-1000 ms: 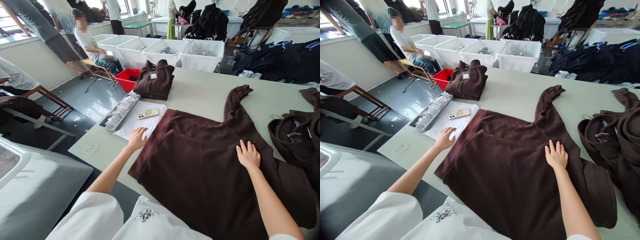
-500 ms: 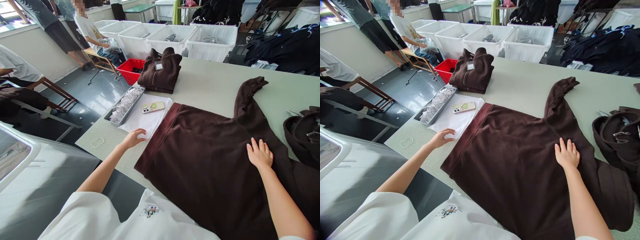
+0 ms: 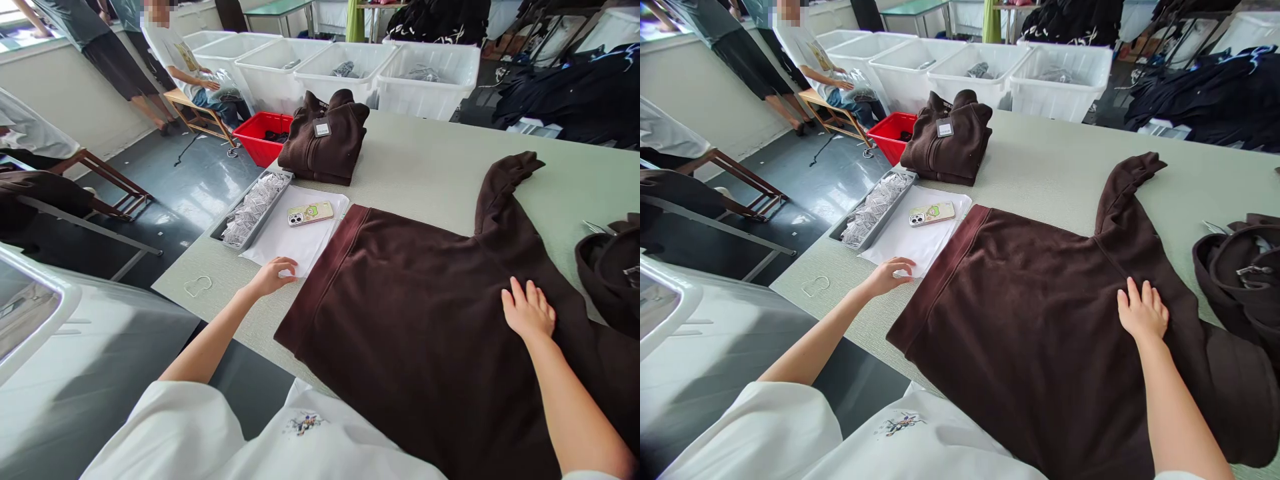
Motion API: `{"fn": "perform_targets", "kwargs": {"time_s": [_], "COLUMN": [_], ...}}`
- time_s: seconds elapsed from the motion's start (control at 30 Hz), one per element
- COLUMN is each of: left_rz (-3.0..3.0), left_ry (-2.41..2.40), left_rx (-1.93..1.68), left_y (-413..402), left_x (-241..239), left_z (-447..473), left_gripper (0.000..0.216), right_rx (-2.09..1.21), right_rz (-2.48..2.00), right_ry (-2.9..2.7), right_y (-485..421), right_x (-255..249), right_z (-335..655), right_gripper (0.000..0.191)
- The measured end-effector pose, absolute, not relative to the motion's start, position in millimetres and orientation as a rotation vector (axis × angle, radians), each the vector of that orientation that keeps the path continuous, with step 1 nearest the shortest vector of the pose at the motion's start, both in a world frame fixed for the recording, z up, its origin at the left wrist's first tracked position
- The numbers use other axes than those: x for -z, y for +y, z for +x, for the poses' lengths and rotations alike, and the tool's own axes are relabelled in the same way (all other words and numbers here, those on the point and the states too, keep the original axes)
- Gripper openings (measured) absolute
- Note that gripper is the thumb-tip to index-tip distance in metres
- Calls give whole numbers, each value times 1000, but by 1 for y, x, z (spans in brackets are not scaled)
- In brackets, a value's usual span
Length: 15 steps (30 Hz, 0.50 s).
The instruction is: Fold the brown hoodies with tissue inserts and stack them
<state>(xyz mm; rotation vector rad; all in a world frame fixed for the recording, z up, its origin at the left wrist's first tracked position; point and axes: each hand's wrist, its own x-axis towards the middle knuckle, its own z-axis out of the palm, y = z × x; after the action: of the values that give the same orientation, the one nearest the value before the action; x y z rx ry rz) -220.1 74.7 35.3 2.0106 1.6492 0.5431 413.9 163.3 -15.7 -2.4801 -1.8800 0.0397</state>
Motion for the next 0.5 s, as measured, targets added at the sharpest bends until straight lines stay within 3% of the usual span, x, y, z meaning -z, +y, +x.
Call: {"fn": "perform_targets", "kwargs": {"time_s": [0.3, 0.4, 0.5], "left_rz": [1874, 1846, 1813], "left_ry": [1629, 1609, 1598], "left_rx": [-626, -668, -735], "left_y": [77, 78, 76], "left_x": [-34, -30, -26], "left_z": [-225, -228, -228], "left_gripper": [17, 16, 14], "right_rx": [12, 119, -216], "right_rz": [-2394, -2046, -1503], "right_ry": [-1685, -1704, -1818], "right_y": [171, 166, 141], "right_x": [18, -5, -35], "right_z": [404, 336, 221], "right_gripper": [50, 35, 25]}}
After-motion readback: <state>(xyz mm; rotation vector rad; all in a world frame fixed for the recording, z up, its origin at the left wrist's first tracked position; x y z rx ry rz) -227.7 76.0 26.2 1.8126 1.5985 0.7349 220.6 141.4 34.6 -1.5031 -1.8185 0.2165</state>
